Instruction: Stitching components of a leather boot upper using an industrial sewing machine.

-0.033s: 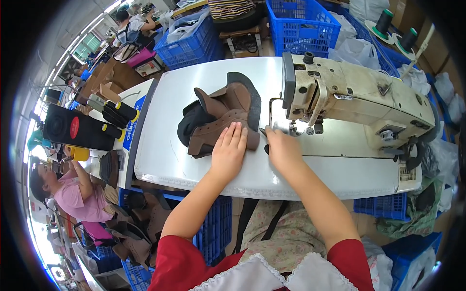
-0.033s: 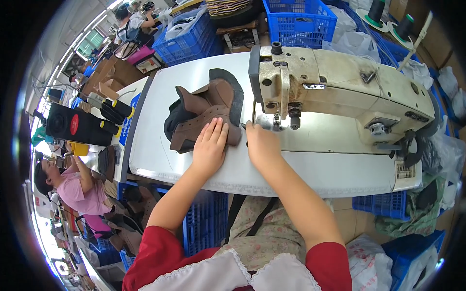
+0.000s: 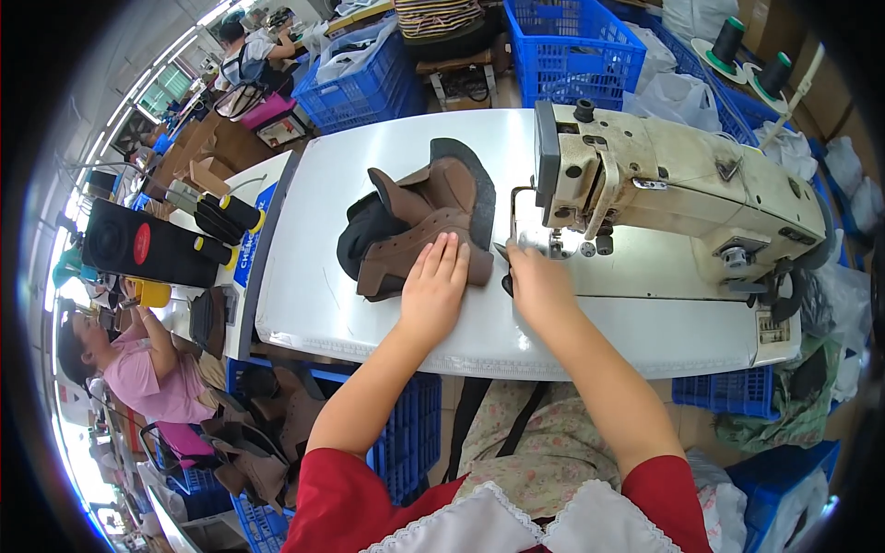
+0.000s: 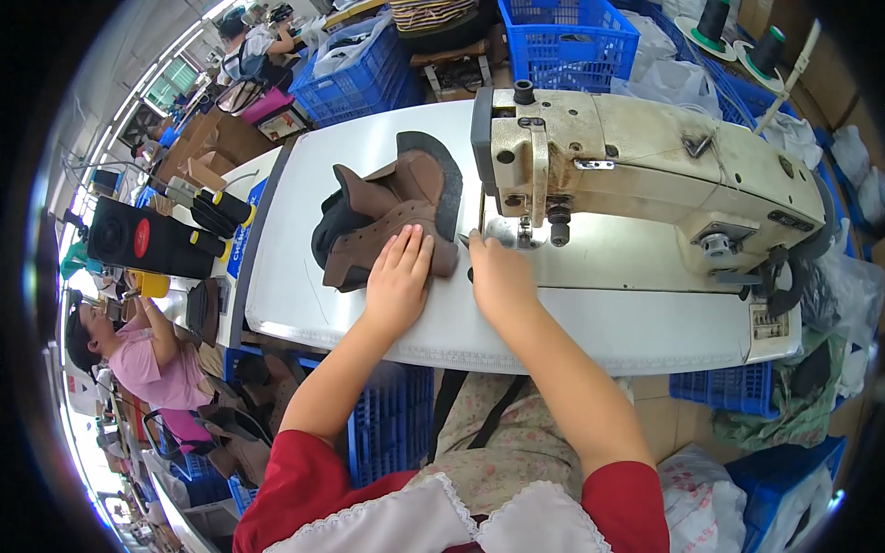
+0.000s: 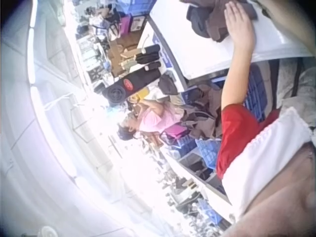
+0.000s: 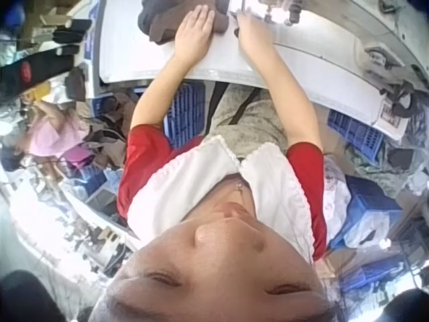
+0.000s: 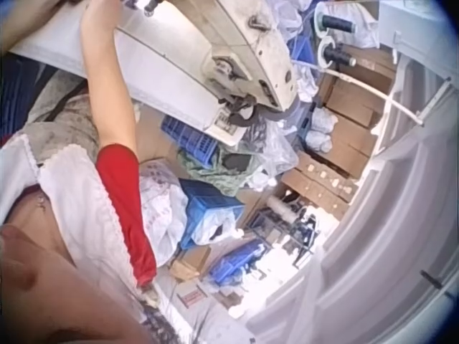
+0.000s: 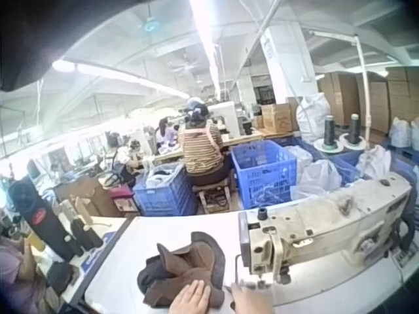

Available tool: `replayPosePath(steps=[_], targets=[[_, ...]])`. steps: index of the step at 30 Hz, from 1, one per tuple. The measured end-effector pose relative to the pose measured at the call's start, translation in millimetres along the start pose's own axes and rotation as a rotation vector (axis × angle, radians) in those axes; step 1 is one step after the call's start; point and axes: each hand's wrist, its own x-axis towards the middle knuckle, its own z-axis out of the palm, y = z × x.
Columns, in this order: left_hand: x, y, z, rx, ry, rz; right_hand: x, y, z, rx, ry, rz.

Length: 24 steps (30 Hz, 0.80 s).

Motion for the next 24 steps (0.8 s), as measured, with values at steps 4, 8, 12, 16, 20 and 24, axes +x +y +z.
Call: replayPosePath(steps=[4, 8, 12, 16, 20, 24], targets=[[-7.8, -21.5, -24.3, -0.144, 0.050, -0.090, -37.9, -14.5, -48.2, 0.242, 0.093, -0.080], [-14.8, -52.4, -81.9, -0.874, 0.420, -0.716, -78.2, -14.7, -87.3, 0.646, -0.085, 0.120], [-46.0, -89.7, -110.7, -1.497, 0.711, -0.822, -86.3, -20.9, -90.3, 1.154, -0.015, 0.187], [-71.9, -88.9, -119.6, -1.694, 0.721, -0.841, -86.0, -29.1, -95.4, 1.332, -0.079, 0.161], [-67.6, -67.5, -137.2, -1.793, 0.811, -0.893, -94.0, -32.1, -110.8, 1.408, -0.110, 0.166], [-90.5, -73.4, -127.0, -1.908, 0.925, -0.878, -101.9, -26.6, -123.2, 1.555, -0.256, 0.182]])
